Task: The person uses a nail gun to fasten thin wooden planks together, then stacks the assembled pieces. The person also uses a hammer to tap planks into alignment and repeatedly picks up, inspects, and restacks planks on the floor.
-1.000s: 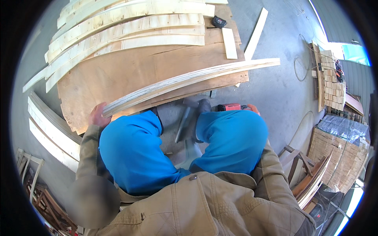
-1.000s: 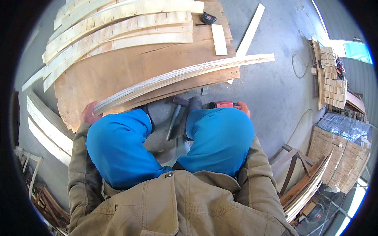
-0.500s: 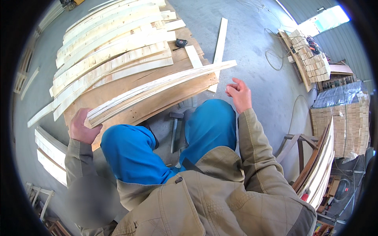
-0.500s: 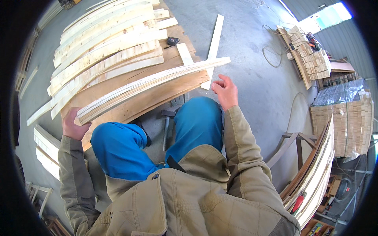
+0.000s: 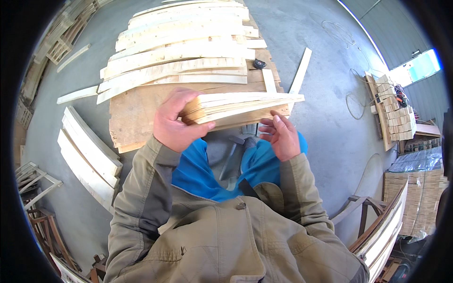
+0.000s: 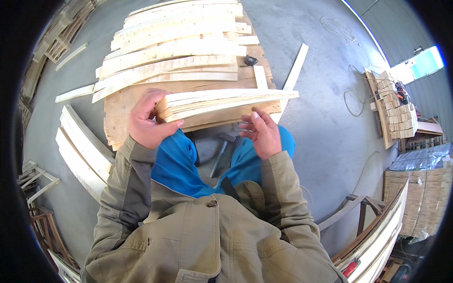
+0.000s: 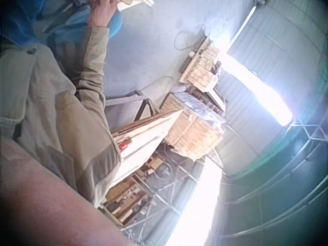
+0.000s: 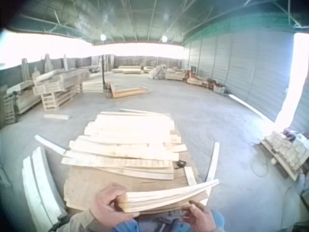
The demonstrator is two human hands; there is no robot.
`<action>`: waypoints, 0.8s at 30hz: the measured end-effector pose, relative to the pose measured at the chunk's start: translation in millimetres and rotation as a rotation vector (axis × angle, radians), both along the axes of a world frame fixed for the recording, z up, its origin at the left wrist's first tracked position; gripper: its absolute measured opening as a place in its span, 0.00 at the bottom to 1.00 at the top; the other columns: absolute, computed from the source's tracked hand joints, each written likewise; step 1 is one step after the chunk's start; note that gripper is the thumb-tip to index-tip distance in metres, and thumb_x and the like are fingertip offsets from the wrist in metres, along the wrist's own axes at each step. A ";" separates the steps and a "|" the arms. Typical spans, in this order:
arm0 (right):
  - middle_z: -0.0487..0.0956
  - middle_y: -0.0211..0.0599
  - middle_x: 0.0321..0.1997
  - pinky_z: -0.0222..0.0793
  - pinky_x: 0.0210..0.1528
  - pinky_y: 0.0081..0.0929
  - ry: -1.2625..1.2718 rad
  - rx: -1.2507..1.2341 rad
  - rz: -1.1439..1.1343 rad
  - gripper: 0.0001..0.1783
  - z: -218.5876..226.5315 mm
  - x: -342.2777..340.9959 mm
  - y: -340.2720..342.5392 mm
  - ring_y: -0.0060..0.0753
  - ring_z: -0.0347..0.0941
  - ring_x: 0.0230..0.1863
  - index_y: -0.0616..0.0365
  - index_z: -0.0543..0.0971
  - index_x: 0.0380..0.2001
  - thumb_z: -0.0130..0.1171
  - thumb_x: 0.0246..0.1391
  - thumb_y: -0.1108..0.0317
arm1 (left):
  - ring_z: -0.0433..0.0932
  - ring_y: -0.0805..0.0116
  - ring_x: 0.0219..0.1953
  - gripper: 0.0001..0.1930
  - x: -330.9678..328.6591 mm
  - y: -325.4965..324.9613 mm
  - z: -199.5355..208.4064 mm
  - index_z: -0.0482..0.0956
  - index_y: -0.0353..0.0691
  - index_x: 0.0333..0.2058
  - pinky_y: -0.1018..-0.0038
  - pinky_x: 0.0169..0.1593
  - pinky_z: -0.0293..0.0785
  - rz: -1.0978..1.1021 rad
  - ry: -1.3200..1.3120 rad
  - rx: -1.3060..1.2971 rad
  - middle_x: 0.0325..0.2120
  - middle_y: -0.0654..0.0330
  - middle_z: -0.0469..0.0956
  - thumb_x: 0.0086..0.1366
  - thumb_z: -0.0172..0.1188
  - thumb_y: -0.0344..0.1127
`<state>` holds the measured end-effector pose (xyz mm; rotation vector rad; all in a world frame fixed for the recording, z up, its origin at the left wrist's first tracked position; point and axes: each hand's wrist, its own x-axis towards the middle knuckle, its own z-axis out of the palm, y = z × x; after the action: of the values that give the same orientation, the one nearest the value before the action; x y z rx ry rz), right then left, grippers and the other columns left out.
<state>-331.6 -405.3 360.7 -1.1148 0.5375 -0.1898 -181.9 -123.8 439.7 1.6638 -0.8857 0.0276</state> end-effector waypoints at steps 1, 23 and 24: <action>0.80 0.49 0.52 0.80 0.47 0.35 0.013 0.164 -0.013 0.35 -2.9 -1.5 4.0 0.39 0.81 0.48 0.65 0.64 0.69 0.55 0.72 0.50 | 0.80 0.66 0.50 0.31 -8.0 -3.8 1.5 0.78 0.32 0.52 0.72 0.51 0.79 -0.006 -0.006 -0.016 0.49 0.55 0.77 0.46 0.77 0.20; 0.67 0.49 0.74 0.55 0.76 0.54 -0.492 0.574 -0.049 0.37 4.3 -6.5 32.1 0.55 0.62 0.74 0.58 0.61 0.72 0.47 0.71 0.43 | 0.78 0.65 0.56 0.47 -76.5 -57.6 -4.5 0.64 0.37 0.66 0.69 0.57 0.80 -0.143 0.163 -0.292 0.54 0.52 0.74 0.47 0.79 0.24; 0.67 0.49 0.74 0.56 0.76 0.54 -0.494 0.551 -0.056 0.37 6.6 -7.2 32.1 0.55 0.62 0.74 0.58 0.61 0.72 0.47 0.72 0.43 | 0.78 0.65 0.56 0.46 -78.1 -59.2 -3.7 0.65 0.37 0.66 0.69 0.57 0.80 -0.139 0.157 -0.300 0.54 0.51 0.74 0.48 0.79 0.24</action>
<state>-338.7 -373.2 367.3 -0.4874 0.1568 -0.3313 -260.0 -183.0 436.0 1.3049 -0.8318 -0.0623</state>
